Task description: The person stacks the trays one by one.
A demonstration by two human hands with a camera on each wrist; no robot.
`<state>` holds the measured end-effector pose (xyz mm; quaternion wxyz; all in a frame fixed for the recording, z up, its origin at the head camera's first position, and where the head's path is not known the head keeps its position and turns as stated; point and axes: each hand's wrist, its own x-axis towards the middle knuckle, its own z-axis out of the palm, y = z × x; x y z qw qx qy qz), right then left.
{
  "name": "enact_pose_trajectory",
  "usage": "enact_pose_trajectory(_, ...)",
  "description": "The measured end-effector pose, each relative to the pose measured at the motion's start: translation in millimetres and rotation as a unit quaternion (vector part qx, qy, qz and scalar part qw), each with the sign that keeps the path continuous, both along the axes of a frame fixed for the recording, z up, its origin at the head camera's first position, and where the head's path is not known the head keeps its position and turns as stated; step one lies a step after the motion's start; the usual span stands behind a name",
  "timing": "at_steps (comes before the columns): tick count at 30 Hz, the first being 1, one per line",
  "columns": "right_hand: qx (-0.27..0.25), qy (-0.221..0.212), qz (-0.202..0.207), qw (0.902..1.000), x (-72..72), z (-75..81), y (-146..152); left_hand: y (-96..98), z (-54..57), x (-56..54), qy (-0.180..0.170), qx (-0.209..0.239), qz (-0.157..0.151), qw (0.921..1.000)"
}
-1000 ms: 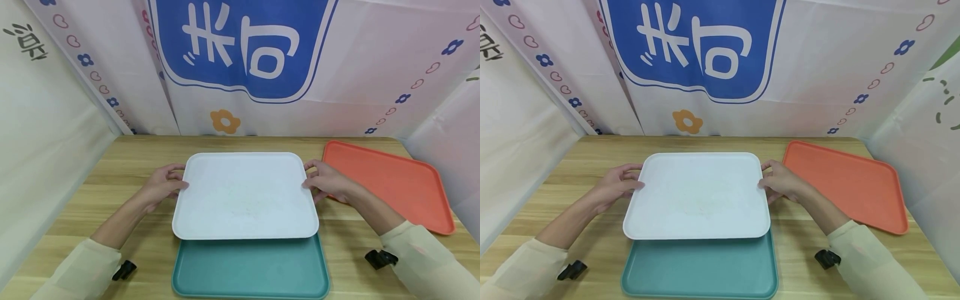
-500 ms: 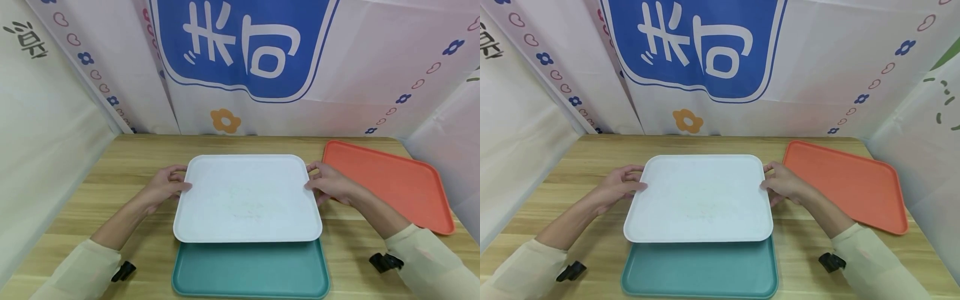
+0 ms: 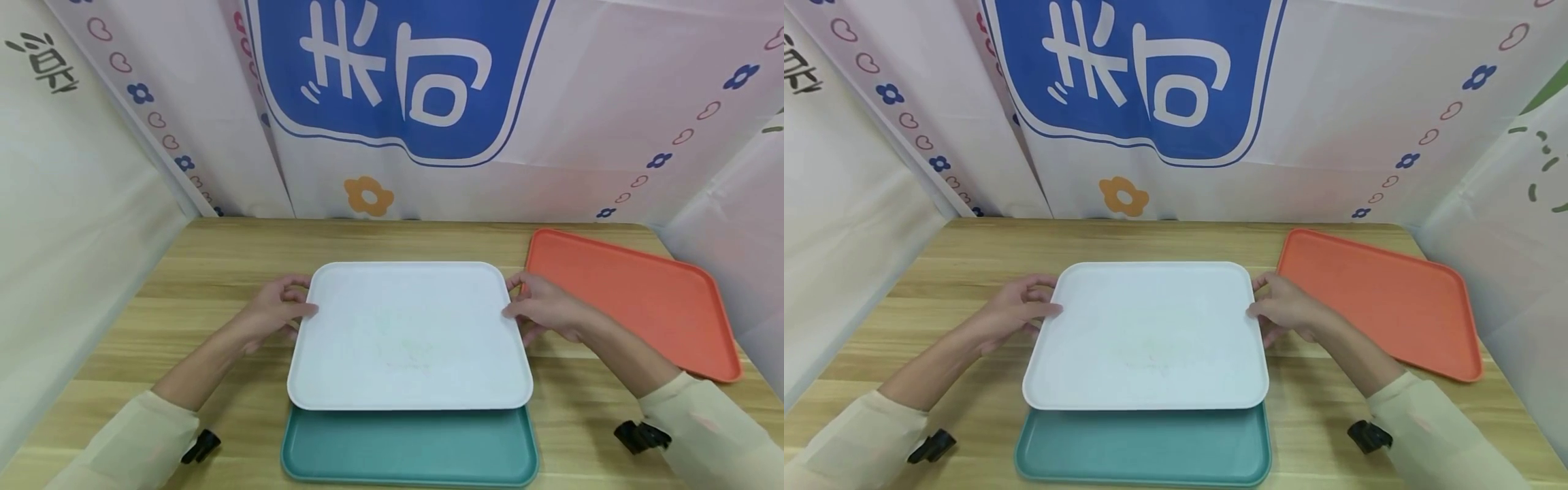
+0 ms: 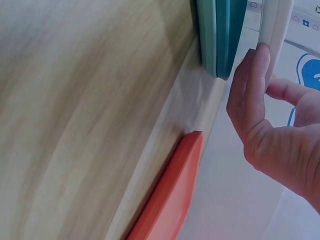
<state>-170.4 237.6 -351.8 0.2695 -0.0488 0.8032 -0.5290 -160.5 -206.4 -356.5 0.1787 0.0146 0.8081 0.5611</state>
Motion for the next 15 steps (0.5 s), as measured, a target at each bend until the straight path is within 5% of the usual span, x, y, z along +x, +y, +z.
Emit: enact_pose_trajectory(15, 0.001, -0.017, 0.004, 0.9998, 8.2, -5.0, 3.7, 4.1, -7.3, 3.4, -0.021, 0.014, -0.010, 0.9996)
